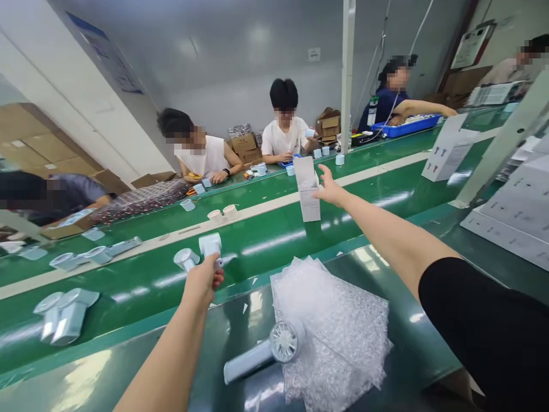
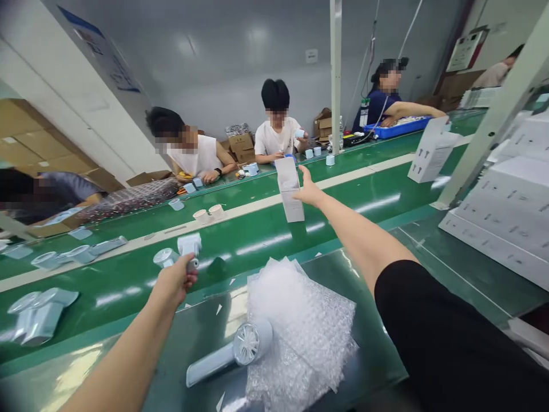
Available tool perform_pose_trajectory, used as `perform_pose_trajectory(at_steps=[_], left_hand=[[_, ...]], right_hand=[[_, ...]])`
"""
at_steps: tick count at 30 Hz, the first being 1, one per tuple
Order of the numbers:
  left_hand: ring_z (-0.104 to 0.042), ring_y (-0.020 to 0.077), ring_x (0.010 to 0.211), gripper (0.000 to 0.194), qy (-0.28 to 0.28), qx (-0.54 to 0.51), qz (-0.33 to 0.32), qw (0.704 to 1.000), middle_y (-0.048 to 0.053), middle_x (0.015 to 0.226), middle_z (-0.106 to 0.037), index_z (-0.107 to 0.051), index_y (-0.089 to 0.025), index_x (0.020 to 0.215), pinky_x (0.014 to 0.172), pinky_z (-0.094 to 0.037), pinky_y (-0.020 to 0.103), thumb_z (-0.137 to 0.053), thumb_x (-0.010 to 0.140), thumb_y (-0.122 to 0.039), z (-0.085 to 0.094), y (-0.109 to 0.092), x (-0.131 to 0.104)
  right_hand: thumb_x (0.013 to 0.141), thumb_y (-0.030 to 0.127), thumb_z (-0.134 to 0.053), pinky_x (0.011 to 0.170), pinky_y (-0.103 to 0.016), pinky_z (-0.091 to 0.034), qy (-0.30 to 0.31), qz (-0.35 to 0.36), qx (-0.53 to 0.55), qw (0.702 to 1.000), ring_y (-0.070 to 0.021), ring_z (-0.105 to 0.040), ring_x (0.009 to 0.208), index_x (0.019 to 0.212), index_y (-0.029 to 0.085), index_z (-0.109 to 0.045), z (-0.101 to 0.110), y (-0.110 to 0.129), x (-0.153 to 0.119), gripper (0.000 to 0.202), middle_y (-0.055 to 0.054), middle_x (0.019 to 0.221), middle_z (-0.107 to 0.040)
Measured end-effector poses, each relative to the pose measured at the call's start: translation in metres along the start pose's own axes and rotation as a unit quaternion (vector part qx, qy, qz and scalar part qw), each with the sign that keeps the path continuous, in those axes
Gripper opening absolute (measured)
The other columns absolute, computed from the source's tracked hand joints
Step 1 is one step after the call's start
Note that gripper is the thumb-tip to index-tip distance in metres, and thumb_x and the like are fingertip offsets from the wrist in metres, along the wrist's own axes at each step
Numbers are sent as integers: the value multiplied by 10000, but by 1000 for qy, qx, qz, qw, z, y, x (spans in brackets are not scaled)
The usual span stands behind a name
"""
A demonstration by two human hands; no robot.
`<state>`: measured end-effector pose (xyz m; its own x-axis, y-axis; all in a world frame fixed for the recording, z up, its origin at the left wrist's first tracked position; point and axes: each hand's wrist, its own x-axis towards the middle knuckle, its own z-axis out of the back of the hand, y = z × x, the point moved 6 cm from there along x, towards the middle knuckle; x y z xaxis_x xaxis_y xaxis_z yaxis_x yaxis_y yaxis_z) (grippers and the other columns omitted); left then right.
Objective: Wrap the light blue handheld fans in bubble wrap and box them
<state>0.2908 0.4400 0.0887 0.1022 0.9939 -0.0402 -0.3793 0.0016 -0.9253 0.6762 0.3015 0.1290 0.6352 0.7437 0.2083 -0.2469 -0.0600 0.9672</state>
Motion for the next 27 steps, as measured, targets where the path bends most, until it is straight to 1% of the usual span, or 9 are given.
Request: perform_pose_trajectory(at_steps=[3,5,8,10,13,16,18,23,27], left_hand=[[-395,94,340,287,92,-113,29,989,-15,455,-492,-503,-184,660,368,-298,217,-564,624,-463,-41,-34,-55],[-398,78,339,336,185,-180,18,966,-28,470,-499,-504,-176,678,360,-280,206,-625,612,-483,-79,-61,-107],[-464,105,368,436,327,-161,-33,931,-22,526,-525,-502,-178,764,368,-301,224,-580,682,-599,-128,-85,-190],[-547,145,471,510,368,-74,-106,921,-1,618,-567,-503,-179,917,431,-372,250,-542,719,-648,-144,-83,-235],[-629,253,797,545,330,172,-276,886,97,890,-619,-513,-177,1039,608,-454,319,-646,690,-574,-147,-63,-278],[-618,304,915,239,306,380,-345,802,165,1002,-605,-595,-152,926,684,-447,361,-502,841,-355,-147,-34,-294],[-633,275,853,275,315,421,-323,787,153,915,-636,-631,-147,836,691,-437,350,-372,878,-231,-146,-23,-290],[-624,214,789,265,364,256,-241,862,57,785,-696,-699,-174,816,715,-433,299,-436,802,-202,-141,-30,-274],[-586,186,701,223,426,90,-187,881,16,681,-660,-705,-161,778,642,-433,269,-503,729,-242,-135,-34,-271]], right_hand=[[779,346,-603,866,-387,-509,-33,-63,19,997,-218,-591,1044,1177,177,-446,-8,14,-50,460,-123,1132,-587],[833,470,-545,763,-389,-556,54,-126,73,988,-219,-652,861,1014,148,-538,-28,23,-91,369,-122,955,-653],[884,366,-522,712,-339,-572,130,-212,236,939,-171,-654,710,908,135,-570,-38,36,-148,237,-88,819,-674],[909,260,-482,691,-297,-569,70,-217,295,928,-147,-643,678,901,127,-578,-11,42,-172,164,-77,787,-673],[897,238,-508,623,-277,-559,-19,-185,301,935,-159,-640,690,923,143,-586,59,43,-203,126,-75,782,-670],[831,217,-583,598,-296,-560,2,-201,307,930,-193,-651,717,974,169,-595,112,30,-245,151,-72,775,-668],[794,216,-610,609,-314,-573,67,-248,325,910,-204,-663,711,1034,164,-581,122,15,-278,247,-82,782,-673],[703,228,-695,580,-294,-594,274,-318,407,812,-201,-691,735,1204,143,-458,78,-10,-343,560,-94,911,-662],[688,200,-709,528,-295,-592,370,-314,392,781,-204,-696,707,1246,189,-412,35,-9,-345,632,-80,944,-648]])
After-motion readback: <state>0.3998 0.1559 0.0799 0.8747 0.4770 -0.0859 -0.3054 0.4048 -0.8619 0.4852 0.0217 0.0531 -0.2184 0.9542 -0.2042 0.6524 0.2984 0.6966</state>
